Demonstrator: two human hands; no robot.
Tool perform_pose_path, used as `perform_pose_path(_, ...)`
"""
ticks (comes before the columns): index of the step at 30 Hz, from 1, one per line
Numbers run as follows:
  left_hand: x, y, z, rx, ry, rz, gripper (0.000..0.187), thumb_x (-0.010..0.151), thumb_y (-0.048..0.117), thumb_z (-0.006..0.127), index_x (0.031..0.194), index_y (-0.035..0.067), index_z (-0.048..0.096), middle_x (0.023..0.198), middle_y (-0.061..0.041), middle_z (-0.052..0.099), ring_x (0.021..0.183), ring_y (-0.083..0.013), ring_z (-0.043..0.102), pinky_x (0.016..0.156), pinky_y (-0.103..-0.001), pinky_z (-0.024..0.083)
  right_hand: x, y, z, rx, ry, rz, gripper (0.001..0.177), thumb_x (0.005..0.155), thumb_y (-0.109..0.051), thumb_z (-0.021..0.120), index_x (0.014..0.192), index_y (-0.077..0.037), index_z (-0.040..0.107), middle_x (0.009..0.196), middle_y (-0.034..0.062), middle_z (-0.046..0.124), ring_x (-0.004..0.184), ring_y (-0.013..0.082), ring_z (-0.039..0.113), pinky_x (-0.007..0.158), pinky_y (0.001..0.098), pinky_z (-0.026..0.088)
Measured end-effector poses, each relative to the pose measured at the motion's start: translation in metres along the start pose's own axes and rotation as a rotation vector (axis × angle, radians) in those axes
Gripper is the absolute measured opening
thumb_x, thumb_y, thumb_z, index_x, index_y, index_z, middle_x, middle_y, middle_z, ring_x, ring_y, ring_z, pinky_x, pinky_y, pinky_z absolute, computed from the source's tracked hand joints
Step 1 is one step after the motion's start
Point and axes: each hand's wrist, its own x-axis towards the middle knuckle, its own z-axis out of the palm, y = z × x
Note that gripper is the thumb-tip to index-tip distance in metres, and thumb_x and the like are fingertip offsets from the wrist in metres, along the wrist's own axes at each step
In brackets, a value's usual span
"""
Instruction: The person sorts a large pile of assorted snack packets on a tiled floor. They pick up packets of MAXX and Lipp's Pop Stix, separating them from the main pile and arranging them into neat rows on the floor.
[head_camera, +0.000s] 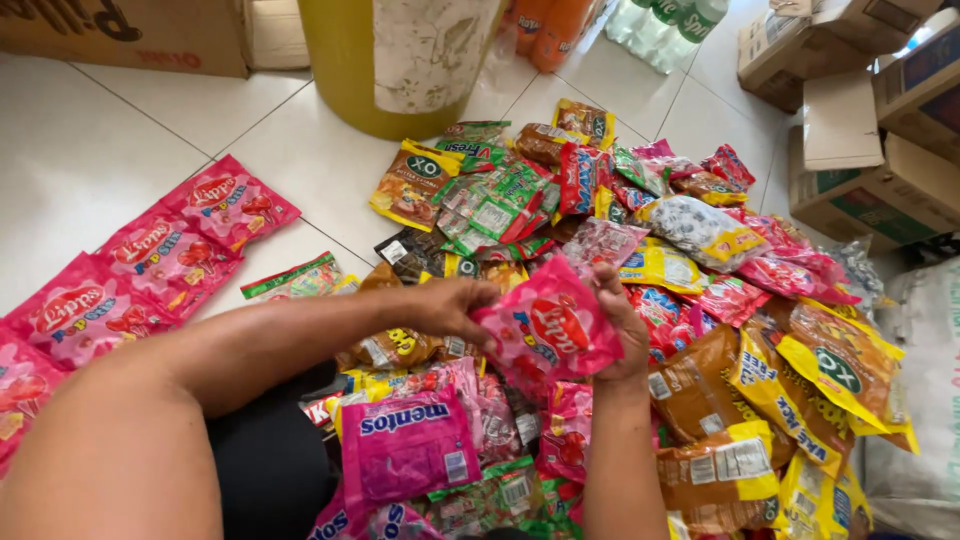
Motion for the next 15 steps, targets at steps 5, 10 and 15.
perform_pose_path(5, -0.018, 0.004, -0.005, -0.385, 0.087, 0.0, 0.044, 0.086, 0.029, 0.082, 0.118, 0.007, 0.062, 0.098, -0.002, 0.072, 0.085, -0.0125, 0.069, 0.072, -0.031, 0.059, 0.015, 0.041, 0.042, 0.175, 0.227, -0.009, 0.063, 0.099, -0.054, 0.059, 0.136, -0.004, 0.056, 0.138, 0.0207, 0.063, 0.127, 0.0364, 0.062, 0.109, 0.0534, 0.048)
perform_pose_path(10, -0.046, -0.025, -0.029, -0.654, 0.48, -0.225, 0.042, 0.09, 0.039, 0.074, 0.121, 0.013, 0.061, 0.09, -0.003, 0.071, 0.068, -0.0131, 0.068, 0.056, -0.032, 0.06, 0.029, 0.107, 0.039, -0.164, 0.267, 0.444, 0.064, 0.093, -0.058, 0.058, 0.135, -0.009, 0.059, 0.13, 0.0167, 0.069, 0.118, 0.0345, 0.066, 0.095, 0.0552, 0.053)
perform_pose_path(15, -0.08, -0.061, -0.056, -0.865, 0.416, -0.343, 0.042, 0.09, 0.037, 0.073, 0.123, 0.016, 0.058, 0.09, -0.002, 0.072, 0.069, -0.0148, 0.071, 0.058, -0.031, 0.06, 0.068, 0.166, 0.003, -0.426, 0.487, 0.526, 0.042, 0.098, -0.034, 0.062, 0.133, -0.012, 0.061, 0.117, 0.0077, 0.073, 0.106, 0.0245, 0.07, 0.085, 0.0425, 0.057)
